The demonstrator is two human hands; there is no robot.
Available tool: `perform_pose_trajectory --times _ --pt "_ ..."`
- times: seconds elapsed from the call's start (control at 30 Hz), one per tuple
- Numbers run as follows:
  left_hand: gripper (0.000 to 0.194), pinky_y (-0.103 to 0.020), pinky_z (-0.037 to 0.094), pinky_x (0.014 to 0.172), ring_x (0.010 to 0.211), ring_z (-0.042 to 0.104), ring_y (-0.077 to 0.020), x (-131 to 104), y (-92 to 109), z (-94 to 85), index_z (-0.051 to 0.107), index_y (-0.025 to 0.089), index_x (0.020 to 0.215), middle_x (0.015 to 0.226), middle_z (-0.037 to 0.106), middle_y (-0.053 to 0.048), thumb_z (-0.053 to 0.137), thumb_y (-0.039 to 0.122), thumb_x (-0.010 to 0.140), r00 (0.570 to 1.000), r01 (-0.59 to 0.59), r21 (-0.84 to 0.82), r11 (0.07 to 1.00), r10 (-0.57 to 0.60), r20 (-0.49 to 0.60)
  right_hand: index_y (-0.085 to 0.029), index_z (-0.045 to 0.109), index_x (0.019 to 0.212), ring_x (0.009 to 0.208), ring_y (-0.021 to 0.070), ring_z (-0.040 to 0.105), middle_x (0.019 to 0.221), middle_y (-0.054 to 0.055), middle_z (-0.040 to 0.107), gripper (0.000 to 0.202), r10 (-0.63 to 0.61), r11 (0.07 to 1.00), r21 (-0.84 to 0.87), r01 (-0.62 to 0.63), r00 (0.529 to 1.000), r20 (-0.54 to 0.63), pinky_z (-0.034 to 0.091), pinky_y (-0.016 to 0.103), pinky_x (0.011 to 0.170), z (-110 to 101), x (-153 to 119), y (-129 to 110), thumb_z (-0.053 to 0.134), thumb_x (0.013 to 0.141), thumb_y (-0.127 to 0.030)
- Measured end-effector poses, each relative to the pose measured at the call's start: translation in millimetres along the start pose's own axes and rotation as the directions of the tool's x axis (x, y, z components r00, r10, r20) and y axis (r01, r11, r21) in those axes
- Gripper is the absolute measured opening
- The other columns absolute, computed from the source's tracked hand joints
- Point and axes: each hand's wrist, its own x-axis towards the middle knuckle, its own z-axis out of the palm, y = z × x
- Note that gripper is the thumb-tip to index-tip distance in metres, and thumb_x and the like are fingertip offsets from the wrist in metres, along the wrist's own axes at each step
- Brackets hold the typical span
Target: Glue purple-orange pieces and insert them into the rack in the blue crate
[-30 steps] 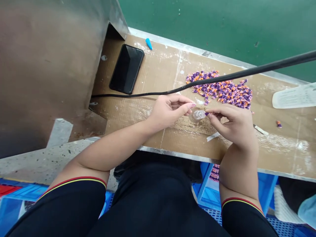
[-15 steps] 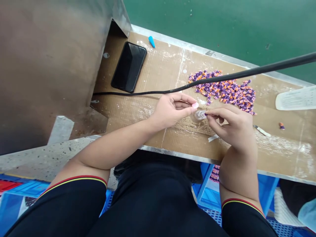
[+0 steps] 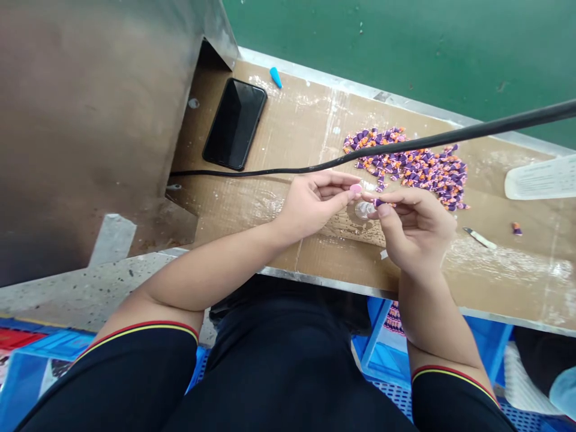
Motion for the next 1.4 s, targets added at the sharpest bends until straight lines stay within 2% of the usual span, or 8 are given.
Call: perform_pose_trajectory --times 0.13,0.23,0.47,0.63,0.83,1.07,1.23,1.4 --pt "0.024 -0.027 0.071 0.092 0.094 0.086 -0.0172 -4 -3 2.9 0.088 0.019 0.1 0.103 0.089 -0.008 0.096 0.039 0.091 0.994 -0.109 0.073 0.991 0.11 -0.012 -0.028 0.078 0.113 0.092 0.0202 0.088 0.11 0.004 0.087 0.003 -0.002 0.997 0.071 0.002 1.0 0.003 0.076 0.033 0.082 5 -1 -3 0.077 0.109 -0.029" --pt "0.021 -0.028 0.071 0.092 0.093 0.085 -0.0168 -6 -3 3.2 0.088 0.019 0.101 0.103 0.089 -0.008 0.093 0.038 0.093 0.992 -0.122 0.122 0.985 0.125 -0.014 -0.028 0.078 0.112 0.091 0.0197 0.088 0.111 0.004 0.087 0.003 -0.015 0.995 0.096 0.015 1.0 0.007 0.076 0.032 0.082 4 -1 -3 0.078 0.109 -0.028" --pt "0.035 -0.027 0.071 0.084 0.085 0.084 -0.0171 -6 2 2.1 0.084 0.015 0.091 0.096 0.087 -0.009 0.103 0.043 0.082 1.0 -0.019 0.061 0.998 0.018 0.009 -0.027 0.079 0.112 0.097 0.0219 0.089 0.111 0.005 0.088 0.004 -0.019 0.998 0.063 0.017 0.999 0.028 0.076 0.035 0.085 2 0 -2 0.076 0.11 -0.028" --pt "0.05 -0.03 0.073 0.083 0.081 0.083 -0.017 -2 8 3.0 0.088 0.017 0.095 0.091 0.087 -0.008 0.103 0.062 0.079 0.99 0.13 -0.088 0.988 -0.125 0.064 -0.028 0.081 0.114 0.093 0.021 0.087 0.106 0.003 0.088 0.011 -0.098 0.995 -0.006 0.098 0.993 -0.069 0.074 0.035 0.081 5 -1 2 0.078 0.106 -0.021" --pt "0.047 -0.026 0.072 0.085 0.083 0.083 -0.0141 -4 13 5.7 0.09 0.022 0.091 0.094 0.088 -0.006 0.108 0.06 0.071 0.978 0.208 -0.211 0.955 -0.201 0.056 -0.029 0.084 0.113 0.088 0.0206 0.086 0.101 0.002 0.088 0.015 -0.189 0.98 -0.092 0.177 0.972 -0.141 0.072 0.035 0.079 12 -3 6 0.082 0.101 -0.02" --pt "0.048 -0.03 0.073 0.091 0.086 0.084 -0.0163 -7 16 8.9 0.089 0.021 0.085 0.094 0.088 -0.006 0.113 0.055 0.061 0.969 0.239 -0.274 0.931 -0.248 0.003 -0.031 0.088 0.112 0.084 0.0228 0.086 0.1 0.003 0.089 0.016 -0.26 0.95 -0.214 0.227 0.955 -0.143 0.073 0.038 0.078 16 -1 5 0.083 0.101 -0.02" --pt "0.045 -0.028 0.072 0.089 0.082 0.082 -0.0139 -8 17 10.0 0.09 0.021 0.085 0.09 0.087 -0.005 0.112 0.055 0.064 0.973 0.227 -0.295 0.928 -0.231 0.023 -0.031 0.089 0.115 0.085 0.0222 0.086 0.101 0.002 0.09 0.018 -0.24 0.955 -0.207 0.212 0.963 -0.121 0.072 0.037 0.079 17 -1 5 0.086 0.1 -0.021" --pt "0.046 -0.031 0.072 0.092 0.089 0.083 -0.0165 -7 12 7.5 0.091 0.022 0.089 0.097 0.088 -0.007 0.11 0.058 0.068 0.981 0.192 -0.219 0.956 -0.19 0.031 -0.032 0.089 0.111 0.086 0.0234 0.087 0.101 0.002 0.09 0.013 -0.247 0.956 -0.202 0.214 0.956 -0.155 0.073 0.038 0.079 18 -1 5 0.088 0.101 -0.026"
